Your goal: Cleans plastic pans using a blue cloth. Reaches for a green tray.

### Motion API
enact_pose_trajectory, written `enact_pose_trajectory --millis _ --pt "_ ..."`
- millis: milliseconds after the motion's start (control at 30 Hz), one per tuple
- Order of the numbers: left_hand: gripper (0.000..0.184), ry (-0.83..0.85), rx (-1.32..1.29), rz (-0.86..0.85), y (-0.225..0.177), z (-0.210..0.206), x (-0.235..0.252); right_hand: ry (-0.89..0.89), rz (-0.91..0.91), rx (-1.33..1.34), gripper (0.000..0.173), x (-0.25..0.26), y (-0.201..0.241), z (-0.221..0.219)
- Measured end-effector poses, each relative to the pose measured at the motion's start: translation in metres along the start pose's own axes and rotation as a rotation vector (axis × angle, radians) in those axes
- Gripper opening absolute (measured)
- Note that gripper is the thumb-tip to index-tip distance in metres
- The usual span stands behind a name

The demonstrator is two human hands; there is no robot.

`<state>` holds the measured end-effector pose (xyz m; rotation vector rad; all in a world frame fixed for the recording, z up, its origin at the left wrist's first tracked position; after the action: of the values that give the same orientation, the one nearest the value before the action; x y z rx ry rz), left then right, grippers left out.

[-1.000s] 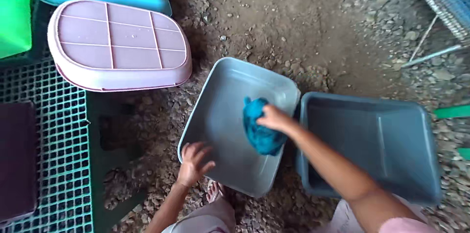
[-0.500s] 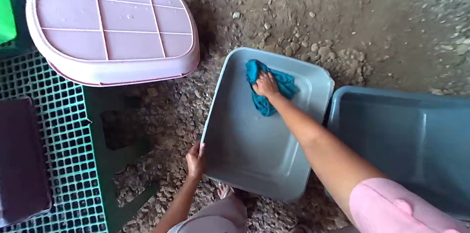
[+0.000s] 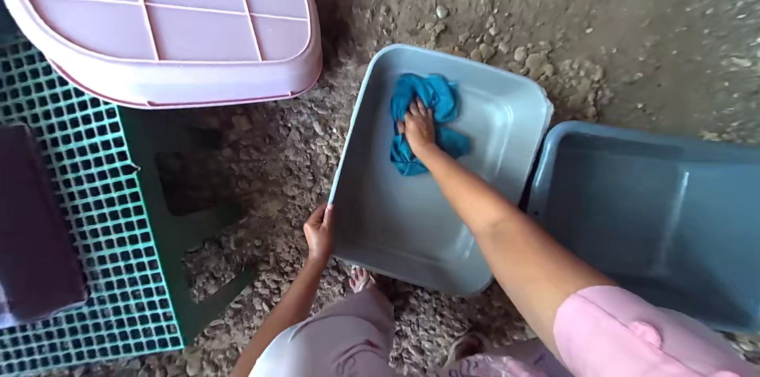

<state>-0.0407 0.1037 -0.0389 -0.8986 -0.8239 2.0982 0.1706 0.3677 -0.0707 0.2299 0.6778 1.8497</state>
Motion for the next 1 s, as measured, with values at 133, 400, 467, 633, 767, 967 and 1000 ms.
enact_pose_trajectory --millis 133,400,467,633,767,967,1000 --pt "0.016 -0.019 -0.141 0.032 0.007 -0.001 0.006 0.080 -0.145 0.472 0.034 -0.101 0.097 -0.074" --pt "0.026 -0.015 0.070 0.071 0.007 0.008 0.009 1.068 -0.095 0.158 0.044 -0.276 0.072 -0.088" --pt "0.026 -0.016 0.065 0.088 0.008 0.012 0.013 1.157 -0.123 0.038 0.044 -0.322 0.028 -0.058" --pt "0.023 -0.024 -0.057 0.128 0.004 0.000 0.009 1.056 -0.127 0.112 0.042 -0.319 0.078 -0.065" --pt "0.023 -0.009 -0.143 0.123 -0.003 -0.002 0.012 0.713 0.147 0.390 0.039 -0.235 0.160 -0.096" --pt "0.059 0.171 -0.564 0.227 -0.036 0.008 0.005 -0.127 0.602 0.745 0.027 -0.217 0.187 -0.026" --pt "0.052 0.163 -0.495 0.180 -0.045 0.014 -0.002 -0.089 0.726 0.640 0.026 -0.214 0.199 -0.026"
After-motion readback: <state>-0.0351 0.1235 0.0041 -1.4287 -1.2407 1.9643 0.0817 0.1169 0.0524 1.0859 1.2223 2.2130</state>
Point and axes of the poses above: each hand's wrist, its own x-axis towards the middle knuckle, its own z-axis out of the back of the hand, y = z × x, the point moved 9 cm from there along x, towards the middle knuckle, and after that the axes turned 12 degrees about x, right-handed, at the moved point
